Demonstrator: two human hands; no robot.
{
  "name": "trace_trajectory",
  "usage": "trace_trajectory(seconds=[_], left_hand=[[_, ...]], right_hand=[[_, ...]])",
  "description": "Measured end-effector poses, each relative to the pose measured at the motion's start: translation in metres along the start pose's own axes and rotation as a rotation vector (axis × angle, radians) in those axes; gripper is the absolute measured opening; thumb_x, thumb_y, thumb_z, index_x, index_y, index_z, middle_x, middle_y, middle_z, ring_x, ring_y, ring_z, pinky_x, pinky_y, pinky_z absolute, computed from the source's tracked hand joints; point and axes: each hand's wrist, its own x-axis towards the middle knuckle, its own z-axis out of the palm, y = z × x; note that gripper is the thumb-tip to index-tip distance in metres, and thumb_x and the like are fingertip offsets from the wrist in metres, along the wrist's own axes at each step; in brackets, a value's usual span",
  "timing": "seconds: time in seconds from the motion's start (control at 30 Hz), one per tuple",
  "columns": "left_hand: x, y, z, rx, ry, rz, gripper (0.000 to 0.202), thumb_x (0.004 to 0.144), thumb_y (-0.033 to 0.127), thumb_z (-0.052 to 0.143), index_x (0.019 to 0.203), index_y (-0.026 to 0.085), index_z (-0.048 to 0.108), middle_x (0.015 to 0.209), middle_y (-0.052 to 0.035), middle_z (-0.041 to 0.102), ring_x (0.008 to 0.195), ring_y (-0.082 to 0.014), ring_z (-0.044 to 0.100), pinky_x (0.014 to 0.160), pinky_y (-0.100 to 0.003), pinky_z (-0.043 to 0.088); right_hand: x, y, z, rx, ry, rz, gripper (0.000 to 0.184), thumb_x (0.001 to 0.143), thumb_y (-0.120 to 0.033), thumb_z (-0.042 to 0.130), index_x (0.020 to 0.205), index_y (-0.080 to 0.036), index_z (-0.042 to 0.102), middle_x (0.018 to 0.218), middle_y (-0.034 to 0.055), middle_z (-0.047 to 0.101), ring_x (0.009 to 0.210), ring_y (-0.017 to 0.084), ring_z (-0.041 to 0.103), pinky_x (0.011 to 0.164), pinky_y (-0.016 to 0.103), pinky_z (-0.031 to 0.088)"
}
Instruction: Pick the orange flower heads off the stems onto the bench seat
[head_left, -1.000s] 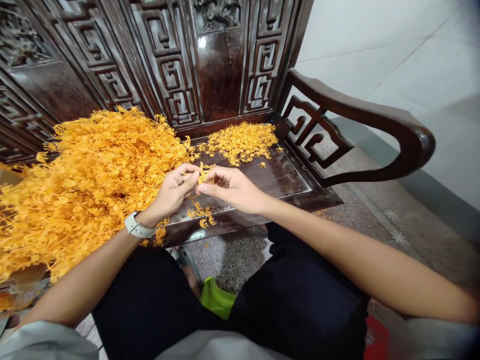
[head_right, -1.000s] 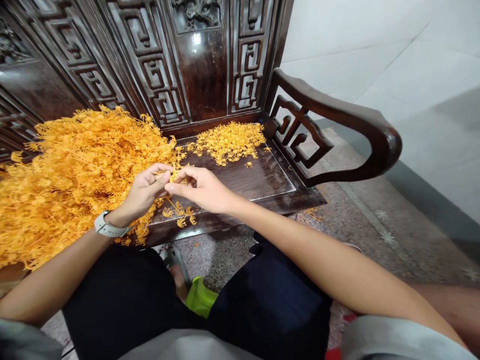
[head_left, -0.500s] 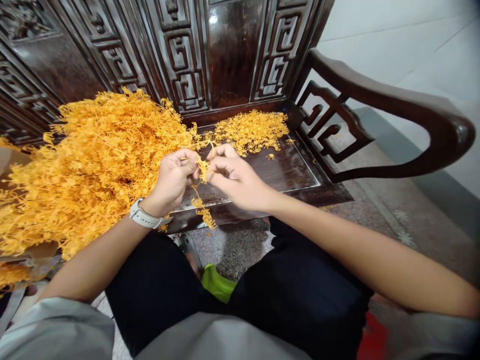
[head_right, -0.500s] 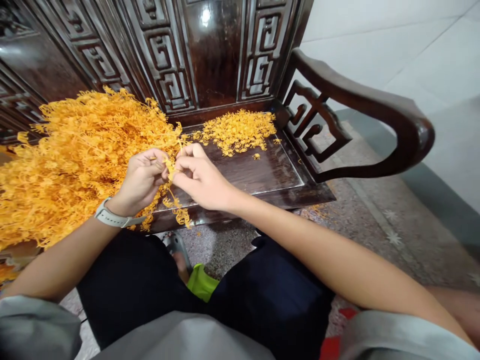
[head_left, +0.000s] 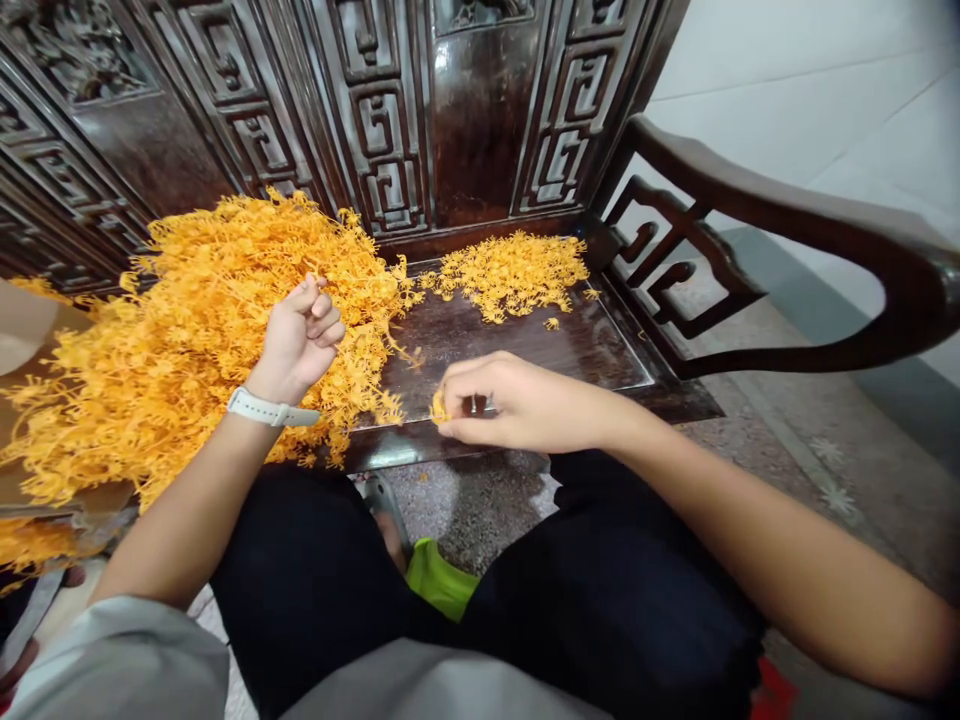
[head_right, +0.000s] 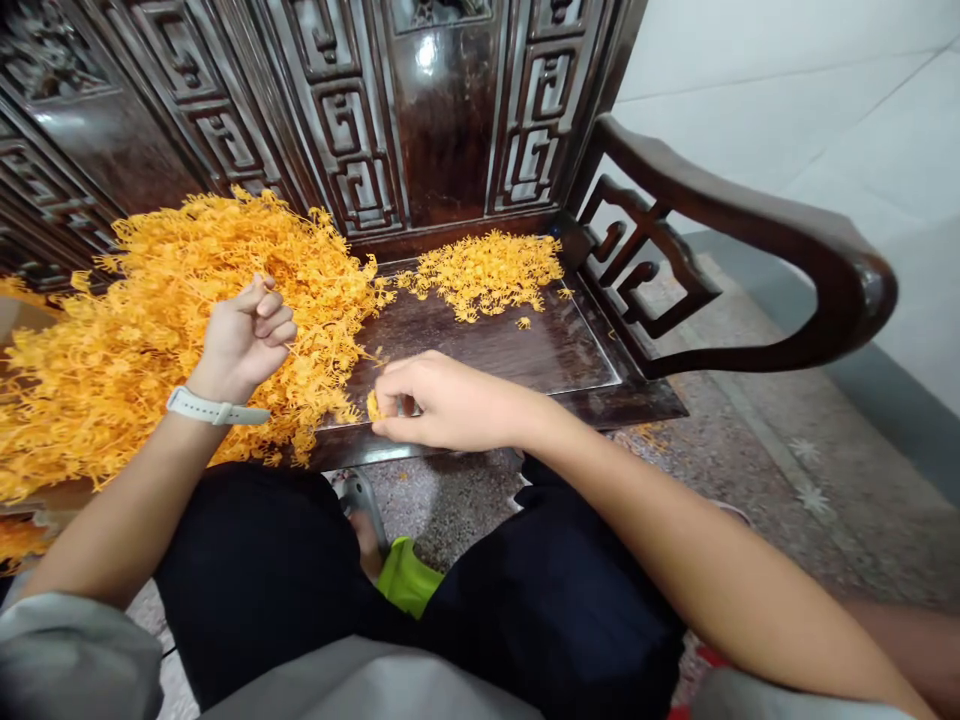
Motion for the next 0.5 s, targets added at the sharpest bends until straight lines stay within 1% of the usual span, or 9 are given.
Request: trace_trajectory(seconds=[0.03,0.1,0.2,0.27,0.3,0.4,0.43,0.47,0.5], left_hand=[[0.000,0.001,0.000,0.001,0.003,-0.006,0.021,0.106,0.015,0.053,0.086,0.019,0.056,0.053,0.0089,0.036,0.039,-0.0059,0.020,0.036,-0.017,0.019],[0.000,0.001,0.001,-0.003,0.001,-0.025,0.023,0.107,0.015,0.051,0.085,0.019,0.056,0.053,0.0087,0.036,0.038,-0.0059,0.020,0.035,-0.018,0.019],[-0.002,0.000,0.004,-0.023,-0.035,-0.054,0.028,0.110,0.013,0.045,0.085,0.018,0.057,0.052,0.0082,0.037,0.038,-0.0052,0.023,0.035,-0.017,0.021],[-0.004,-0.001,0.007,-0.031,-0.066,-0.068,0.031,0.110,0.012,0.042,0.085,0.017,0.058,0.053,0.0078,0.038,0.037,-0.0051,0.026,0.035,-0.016,0.022],[-0.005,-0.001,0.007,-0.033,-0.078,-0.074,0.032,0.110,0.012,0.041,0.085,0.017,0.059,0.053,0.0077,0.038,0.037,-0.0051,0.027,0.035,-0.016,0.023],[-0.007,-0.002,0.011,-0.034,-0.107,-0.090,0.032,0.110,0.011,0.042,0.083,0.018,0.058,0.052,0.0077,0.038,0.037,-0.0052,0.028,0.036,-0.016,0.025],[-0.008,-0.003,0.012,-0.032,-0.116,-0.096,0.032,0.110,0.011,0.042,0.083,0.018,0.058,0.052,0.0077,0.038,0.036,-0.0051,0.028,0.036,-0.017,0.025],[-0.008,-0.003,0.014,-0.033,-0.127,-0.102,0.032,0.110,0.012,0.042,0.084,0.018,0.059,0.052,0.0078,0.038,0.036,-0.0050,0.028,0.036,-0.017,0.025],[-0.010,-0.004,0.016,-0.037,-0.138,-0.109,0.032,0.111,0.013,0.043,0.084,0.017,0.059,0.053,0.0079,0.037,0.037,-0.0050,0.028,0.036,-0.017,0.025]], right_hand=[[-0.001,0.002,-0.004,0.031,-0.083,0.020,0.020,0.097,-0.025,0.073,0.078,-0.018,0.070,0.080,0.0022,0.071,0.071,0.014,0.063,0.072,0.029,0.048],[-0.003,0.004,-0.007,0.086,-0.174,0.060,0.021,0.093,-0.023,0.077,0.074,-0.018,0.067,0.065,-0.0031,0.065,0.059,0.010,0.056,0.063,0.026,0.042],[-0.003,0.007,-0.010,0.192,-0.074,0.114,0.024,0.089,-0.026,0.079,0.074,-0.018,0.062,0.064,-0.0040,0.062,0.056,0.009,0.053,0.058,0.025,0.040],[0.000,0.012,-0.016,0.334,0.101,0.104,0.024,0.086,-0.031,0.083,0.080,-0.019,0.063,0.070,-0.0016,0.065,0.059,0.010,0.056,0.059,0.025,0.044],[0.002,0.016,-0.021,0.427,0.252,0.088,0.025,0.085,-0.035,0.083,0.084,-0.020,0.063,0.076,0.0005,0.068,0.063,0.011,0.059,0.061,0.026,0.048],[0.006,0.032,-0.037,0.696,0.807,0.082,0.033,0.089,-0.053,0.076,0.098,-0.025,0.062,0.110,0.0065,0.074,0.083,0.016,0.067,0.072,0.029,0.056],[0.006,0.038,-0.041,0.750,0.916,0.108,0.036,0.090,-0.058,0.072,0.101,-0.026,0.061,0.119,0.0073,0.073,0.089,0.017,0.069,0.075,0.030,0.058],[0.006,0.043,-0.043,0.784,0.952,0.147,0.038,0.090,-0.061,0.070,0.102,-0.026,0.060,0.123,0.0079,0.073,0.093,0.019,0.069,0.076,0.031,0.058],[0.005,0.047,-0.043,0.800,0.936,0.192,0.040,0.089,-0.061,0.071,0.104,-0.026,0.059,0.124,0.0085,0.073,0.093,0.019,0.069,0.074,0.031,0.058]])
